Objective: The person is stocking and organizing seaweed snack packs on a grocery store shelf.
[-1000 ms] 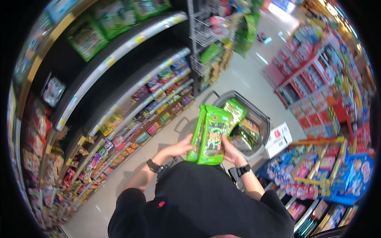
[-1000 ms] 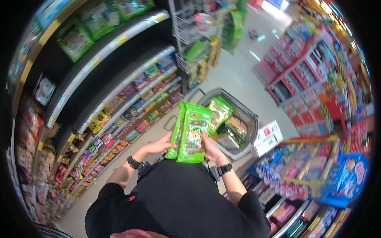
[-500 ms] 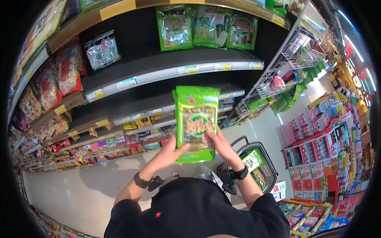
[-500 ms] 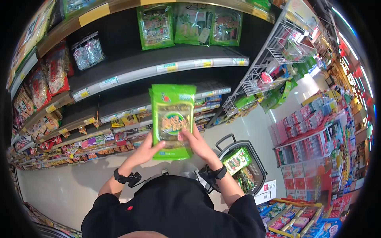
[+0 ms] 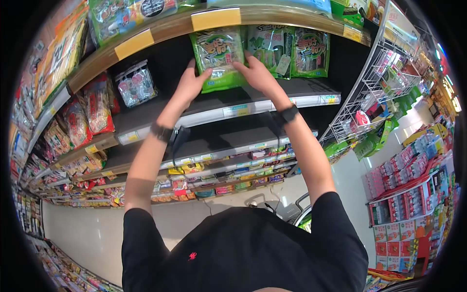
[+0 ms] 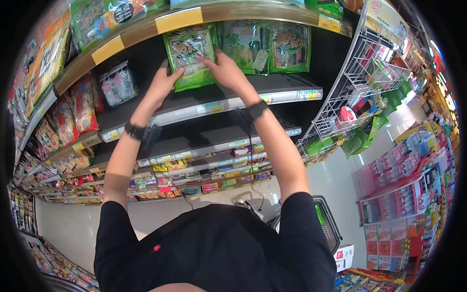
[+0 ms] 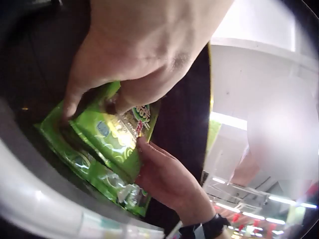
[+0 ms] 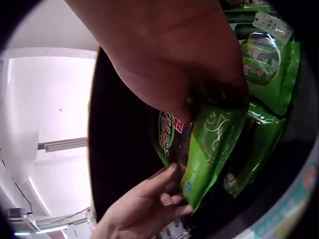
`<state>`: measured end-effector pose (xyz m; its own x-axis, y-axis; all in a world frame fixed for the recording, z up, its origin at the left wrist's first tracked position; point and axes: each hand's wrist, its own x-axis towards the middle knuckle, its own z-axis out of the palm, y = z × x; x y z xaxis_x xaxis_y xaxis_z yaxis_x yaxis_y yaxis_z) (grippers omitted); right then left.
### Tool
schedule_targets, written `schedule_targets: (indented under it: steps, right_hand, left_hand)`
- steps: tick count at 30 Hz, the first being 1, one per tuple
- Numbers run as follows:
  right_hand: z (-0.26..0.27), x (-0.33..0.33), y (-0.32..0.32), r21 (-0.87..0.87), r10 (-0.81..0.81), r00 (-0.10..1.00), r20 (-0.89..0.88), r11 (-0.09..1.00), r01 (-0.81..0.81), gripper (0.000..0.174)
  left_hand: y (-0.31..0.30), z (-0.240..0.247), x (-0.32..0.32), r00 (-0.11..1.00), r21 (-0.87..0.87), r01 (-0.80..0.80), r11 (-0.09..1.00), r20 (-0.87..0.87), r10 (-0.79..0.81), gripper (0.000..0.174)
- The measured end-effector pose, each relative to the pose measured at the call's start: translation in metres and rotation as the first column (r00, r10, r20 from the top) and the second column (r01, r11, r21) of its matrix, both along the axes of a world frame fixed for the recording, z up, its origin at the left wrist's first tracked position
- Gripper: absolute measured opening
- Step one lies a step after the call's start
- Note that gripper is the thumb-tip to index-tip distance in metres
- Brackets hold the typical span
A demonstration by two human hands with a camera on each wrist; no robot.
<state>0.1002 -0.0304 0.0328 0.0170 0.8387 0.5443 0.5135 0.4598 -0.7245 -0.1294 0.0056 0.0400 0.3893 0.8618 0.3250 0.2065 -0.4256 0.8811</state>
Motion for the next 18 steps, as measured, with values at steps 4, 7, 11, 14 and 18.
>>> schedule_targets:
  steps: [4, 7, 11, 14, 18]
  right_hand:
    - [-0.027, 0.007, 0.066, 0.027, -0.205, 0.958, 0.201, 0.979, 0.204, 0.048]
    - [-0.041, 0.006, 0.069, -0.014, -0.249, 0.937, 0.245, 0.966, 0.26, 0.048]
    - [-0.044, 0.013, 0.066, -0.065, -0.218, 0.94, 0.262, 0.968, 0.242, 0.045]
    - [-0.047, 0.014, 0.068, -0.062, -0.203, 0.943, 0.264, 0.972, 0.227, 0.046]
    - [-0.034, 0.01, 0.031, -0.132, -0.245, 0.906, 0.344, 0.943, 0.305, 0.047]
  left_hand:
    - [0.063, -0.035, 0.017, 0.98, 0.086, -0.141, 0.986, -0.127, 0.151, 0.057]
    - [0.066, -0.052, 0.021, 0.973, 0.36, -0.177, 0.916, -0.076, 0.218, 0.055]
    - [0.065, -0.045, 0.02, 0.955, 0.357, -0.168, 0.919, -0.171, 0.241, 0.055]
    - [0.059, -0.046, 0.022, 0.891, 0.443, -0.213, 0.871, -0.277, 0.359, 0.058]
    - [0.041, -0.037, 0.021, 0.882, 0.452, -0.234, 0.861, -0.274, 0.384, 0.063]
